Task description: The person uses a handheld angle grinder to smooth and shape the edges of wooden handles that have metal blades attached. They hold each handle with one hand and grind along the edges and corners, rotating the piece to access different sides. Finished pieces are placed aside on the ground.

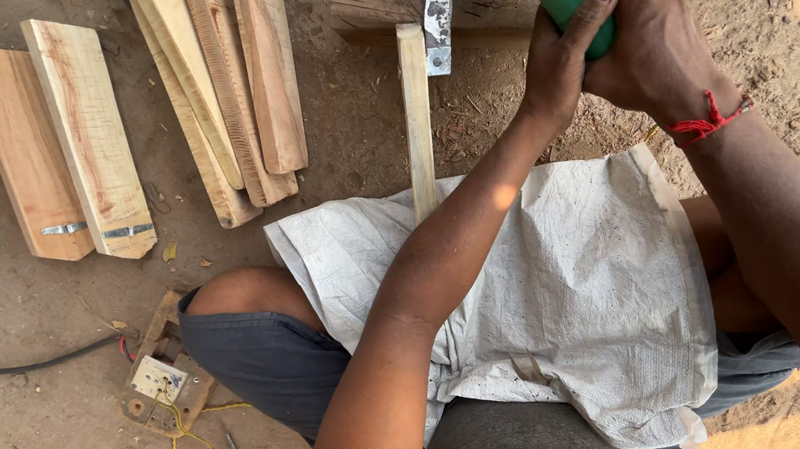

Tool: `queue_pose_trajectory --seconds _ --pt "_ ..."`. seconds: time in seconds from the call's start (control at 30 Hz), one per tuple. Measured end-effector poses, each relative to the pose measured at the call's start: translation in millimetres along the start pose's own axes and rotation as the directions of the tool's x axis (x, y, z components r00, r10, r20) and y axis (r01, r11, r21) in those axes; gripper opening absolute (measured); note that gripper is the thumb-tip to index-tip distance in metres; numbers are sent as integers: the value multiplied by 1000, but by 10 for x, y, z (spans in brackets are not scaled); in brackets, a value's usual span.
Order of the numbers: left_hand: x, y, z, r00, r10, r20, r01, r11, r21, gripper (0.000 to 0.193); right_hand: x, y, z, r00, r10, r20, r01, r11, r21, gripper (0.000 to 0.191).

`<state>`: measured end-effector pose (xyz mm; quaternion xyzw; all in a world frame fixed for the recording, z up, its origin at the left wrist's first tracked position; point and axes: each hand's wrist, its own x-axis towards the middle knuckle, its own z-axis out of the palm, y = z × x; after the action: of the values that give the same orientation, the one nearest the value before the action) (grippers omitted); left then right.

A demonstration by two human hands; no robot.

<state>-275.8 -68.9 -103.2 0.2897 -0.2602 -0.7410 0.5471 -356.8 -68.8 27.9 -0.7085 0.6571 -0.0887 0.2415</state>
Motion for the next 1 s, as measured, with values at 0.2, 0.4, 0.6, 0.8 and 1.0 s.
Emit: queue_pose_trajectory --seconds 0.2,0.4,0.6,0.8,1.0 --pt "-2 4 -24 994 105 -32 -106 994 -32 72 25 46 38 981 -191 29 193 976 -97 87" --pt "-57 61 34 1000 16 -21 -15 999 35 76 17 99 53 992 -118 43 119 992 -41 81" --pt "79 223 30 1000 -27 9 27 998 52 74 128 154 90 998 -13 66 20 995 -99 91" --pt "278 305 -1 999 52 2 -52 994 98 69 271 41 -36 988 -156 -3 155 980 122 89" --pt "301 467 -4 992 -70 102 72 997 -20 82 314 -144 -163 938 -333 -95 334 942 -5 54"
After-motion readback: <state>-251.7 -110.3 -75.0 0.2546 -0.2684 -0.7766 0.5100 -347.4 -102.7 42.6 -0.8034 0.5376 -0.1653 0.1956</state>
